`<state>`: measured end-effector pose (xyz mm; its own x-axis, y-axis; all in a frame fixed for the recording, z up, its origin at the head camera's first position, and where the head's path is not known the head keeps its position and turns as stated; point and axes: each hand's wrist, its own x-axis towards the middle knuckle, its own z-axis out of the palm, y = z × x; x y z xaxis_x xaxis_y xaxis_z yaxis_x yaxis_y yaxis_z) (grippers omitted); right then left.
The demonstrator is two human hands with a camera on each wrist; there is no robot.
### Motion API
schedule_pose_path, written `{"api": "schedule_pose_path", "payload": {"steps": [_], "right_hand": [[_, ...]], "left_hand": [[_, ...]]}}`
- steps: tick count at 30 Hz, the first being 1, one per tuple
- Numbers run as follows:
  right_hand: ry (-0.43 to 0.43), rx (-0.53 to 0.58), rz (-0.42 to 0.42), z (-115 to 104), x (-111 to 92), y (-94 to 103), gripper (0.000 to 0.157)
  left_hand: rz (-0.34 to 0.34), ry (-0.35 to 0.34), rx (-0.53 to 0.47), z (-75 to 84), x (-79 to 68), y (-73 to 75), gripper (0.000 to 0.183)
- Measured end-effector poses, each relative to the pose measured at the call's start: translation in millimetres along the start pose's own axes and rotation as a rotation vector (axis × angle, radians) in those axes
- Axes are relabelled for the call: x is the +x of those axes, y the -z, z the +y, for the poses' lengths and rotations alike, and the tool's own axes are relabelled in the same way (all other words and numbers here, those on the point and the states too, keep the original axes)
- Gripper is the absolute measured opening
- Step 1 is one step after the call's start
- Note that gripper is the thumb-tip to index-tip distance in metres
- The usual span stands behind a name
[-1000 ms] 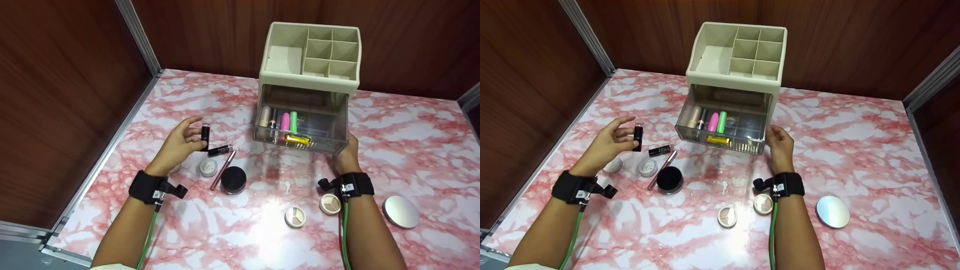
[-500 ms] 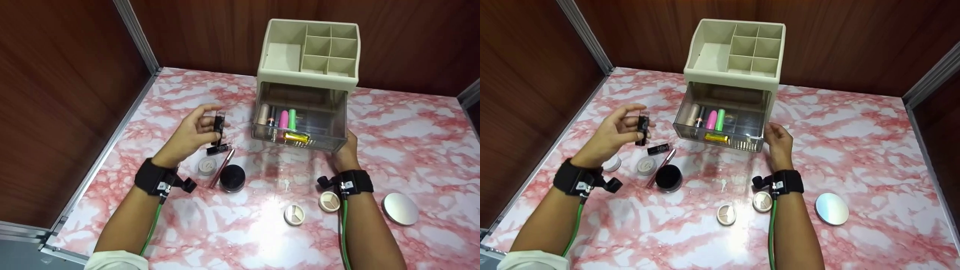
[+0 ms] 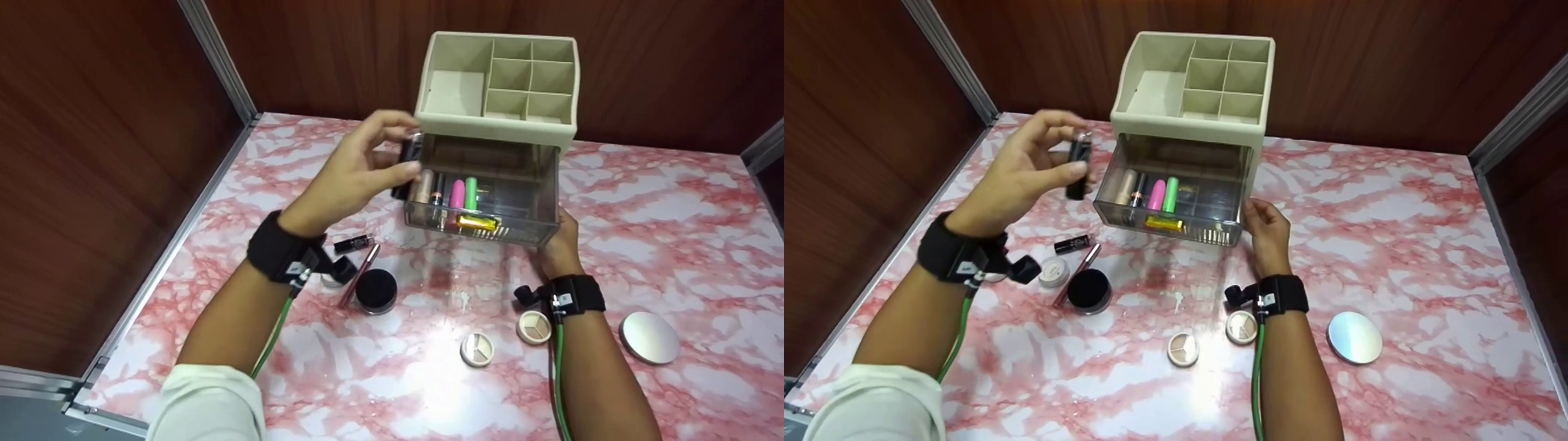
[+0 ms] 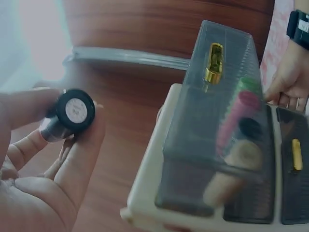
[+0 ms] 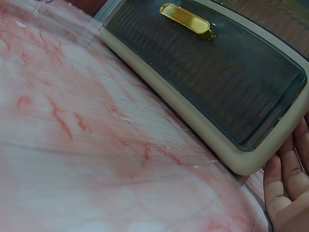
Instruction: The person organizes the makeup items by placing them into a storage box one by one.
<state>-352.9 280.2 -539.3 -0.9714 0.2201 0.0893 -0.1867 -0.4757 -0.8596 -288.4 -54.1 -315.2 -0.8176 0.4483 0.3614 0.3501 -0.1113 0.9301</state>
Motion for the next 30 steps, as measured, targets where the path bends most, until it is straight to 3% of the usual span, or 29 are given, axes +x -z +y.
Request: {"api": "schedule_pose_path", "payload": {"steps": [6, 9, 15, 17, 23, 30], "right_hand": [[-0.021, 0.016, -0.012, 0, 1, -0.8, 0.028], [0.015, -0.029, -0.010, 0, 1, -0.7, 0.026], [0.027, -0.015, -0.021, 0, 0, -0.1, 0.027], [0.019, -0.015, -0.023, 0, 0, 0.3, 0.030], [-0.005, -0.001, -0.019, -2, 0, -0.6, 0.032], [-0.030, 0.049, -0.031, -2, -1, -1.1, 0.032]], "left_hand": [[-0.042, 0.005, 0.080, 1.6, 30.3, -26.6, 0.039], [-0.054, 0.014, 0.185, 2.1, 44.2, -38.8, 0.038], [-0.113, 0.055, 0.349, 0.8, 66.1, -63.0, 0.039], [-0.135, 0.078, 0.398, -1.9, 71.5, -69.3, 0.041], [-0.198, 0.045, 0.651, -14.1, 81.6, -83.1, 0.043], [-0.317, 0.096, 0.803, -32.2, 83.1, -88.0, 0.038]]}}
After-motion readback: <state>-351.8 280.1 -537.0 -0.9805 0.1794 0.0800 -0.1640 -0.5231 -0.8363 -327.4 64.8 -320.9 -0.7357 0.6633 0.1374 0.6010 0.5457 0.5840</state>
